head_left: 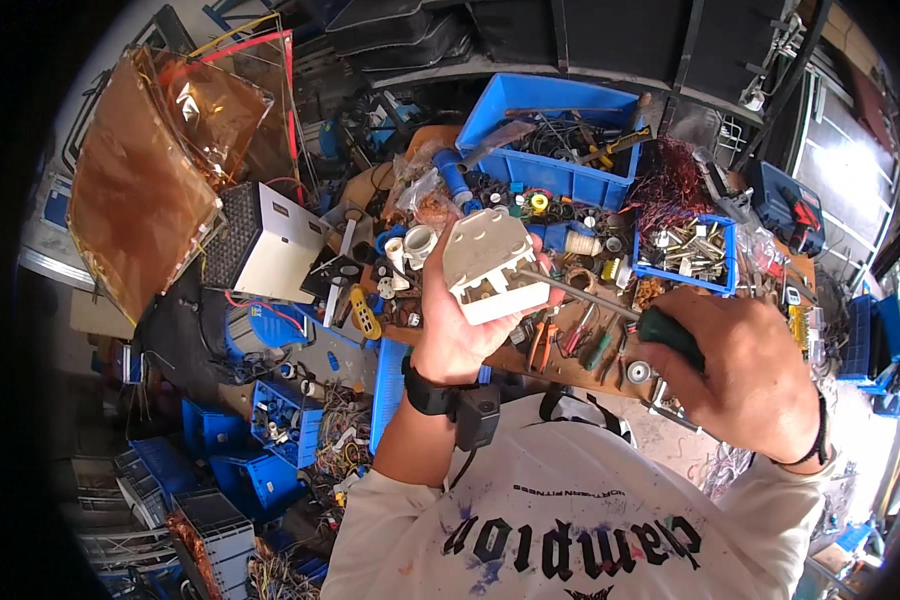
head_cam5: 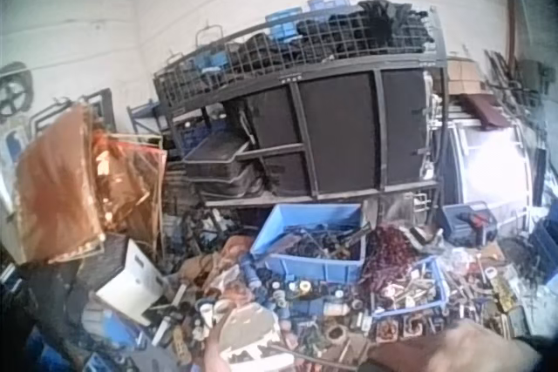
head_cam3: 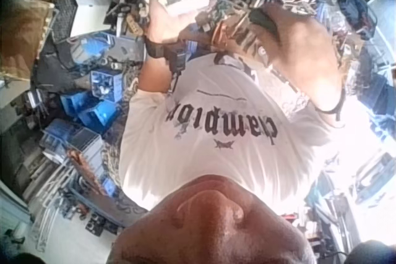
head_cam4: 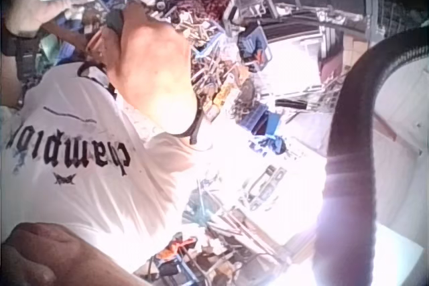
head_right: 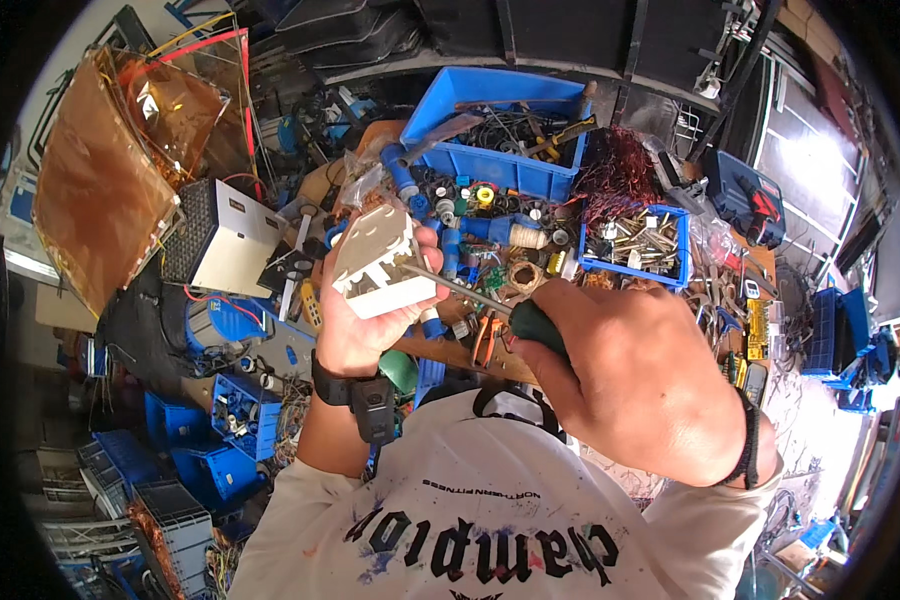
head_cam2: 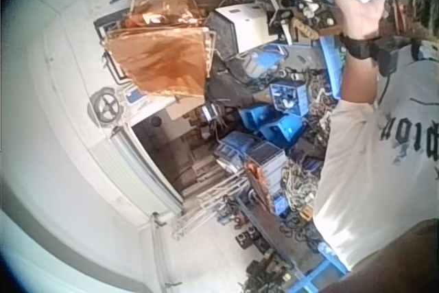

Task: The person uses a screwdriver to unscrew and remove screws from a white plastic electrical component. They manipulate the component, turning it over to access different sides, and continue to loosen and remove fasteners throughout the clip.

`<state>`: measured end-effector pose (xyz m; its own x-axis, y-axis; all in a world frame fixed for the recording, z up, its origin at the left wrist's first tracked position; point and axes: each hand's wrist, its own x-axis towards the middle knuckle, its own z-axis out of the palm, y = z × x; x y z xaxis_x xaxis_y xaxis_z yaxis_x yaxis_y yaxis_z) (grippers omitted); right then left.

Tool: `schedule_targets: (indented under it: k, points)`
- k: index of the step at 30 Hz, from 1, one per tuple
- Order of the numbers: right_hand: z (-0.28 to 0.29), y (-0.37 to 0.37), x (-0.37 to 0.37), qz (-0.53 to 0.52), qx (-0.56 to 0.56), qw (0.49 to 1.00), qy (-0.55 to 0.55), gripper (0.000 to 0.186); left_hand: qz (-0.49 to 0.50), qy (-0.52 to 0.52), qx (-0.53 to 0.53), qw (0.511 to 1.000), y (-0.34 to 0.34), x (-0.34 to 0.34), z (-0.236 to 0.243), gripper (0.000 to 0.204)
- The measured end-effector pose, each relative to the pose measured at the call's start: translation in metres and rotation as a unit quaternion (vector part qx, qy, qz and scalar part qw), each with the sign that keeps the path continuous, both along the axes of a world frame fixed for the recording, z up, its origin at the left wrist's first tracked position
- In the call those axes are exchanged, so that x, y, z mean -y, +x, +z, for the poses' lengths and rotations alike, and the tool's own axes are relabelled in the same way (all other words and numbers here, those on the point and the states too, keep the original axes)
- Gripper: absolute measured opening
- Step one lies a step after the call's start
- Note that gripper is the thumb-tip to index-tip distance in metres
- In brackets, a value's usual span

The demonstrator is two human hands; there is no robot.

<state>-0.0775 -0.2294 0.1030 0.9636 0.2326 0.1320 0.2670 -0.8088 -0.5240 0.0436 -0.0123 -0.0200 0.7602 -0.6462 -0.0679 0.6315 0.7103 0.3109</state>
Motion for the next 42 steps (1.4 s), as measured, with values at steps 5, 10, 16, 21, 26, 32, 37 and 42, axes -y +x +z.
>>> schedule_targets:
  k: [5, 10, 16, 21, 26, 32, 37, 42]
  points:
    - [-0.018, -0.001, -0.002, -0.009, -0.021, 0.997, 0.072, 0.018, 0.001, -0.019, -0.022, 1.0, 0.0, -0.002, -0.004, 0.054]
    - [-0.041, -0.002, -0.003, -0.026, -0.059, 0.984, 0.166, 0.017, -0.008, -0.039, -0.027, 0.999, 0.004, -0.002, -0.009, 0.055]
    - [-0.058, -0.003, -0.011, -0.038, -0.07, 0.971, 0.226, 0.014, 0.001, -0.034, -0.011, 0.999, 0.01, -0.003, -0.014, 0.056]
    - [-0.07, -0.004, -0.013, -0.046, -0.082, 0.962, 0.255, 0.014, -0.004, -0.039, -0.007, 0.999, 0.012, -0.004, -0.018, 0.058]
    - [-0.077, -0.007, -0.019, -0.054, -0.069, 0.958, 0.273, 0.016, -0.012, -0.049, -0.009, 0.999, 0.013, -0.005, -0.018, 0.06]
    - [-0.06, -0.006, -0.005, -0.057, -0.075, 0.976, 0.196, 0.018, 0.021, 0.034, -0.003, 0.999, 0.015, -0.003, -0.015, 0.057]
    - [-0.024, -0.021, 0.004, -0.058, -0.049, 0.992, 0.101, 0.019, 0.036, 0.042, -0.018, 0.998, 0.021, -0.008, -0.017, 0.057]
    - [-0.017, -0.014, -0.004, -0.018, -0.038, 0.996, 0.08, 0.016, 0.032, 0.058, -0.019, 0.998, 0.017, -0.006, -0.013, 0.059]
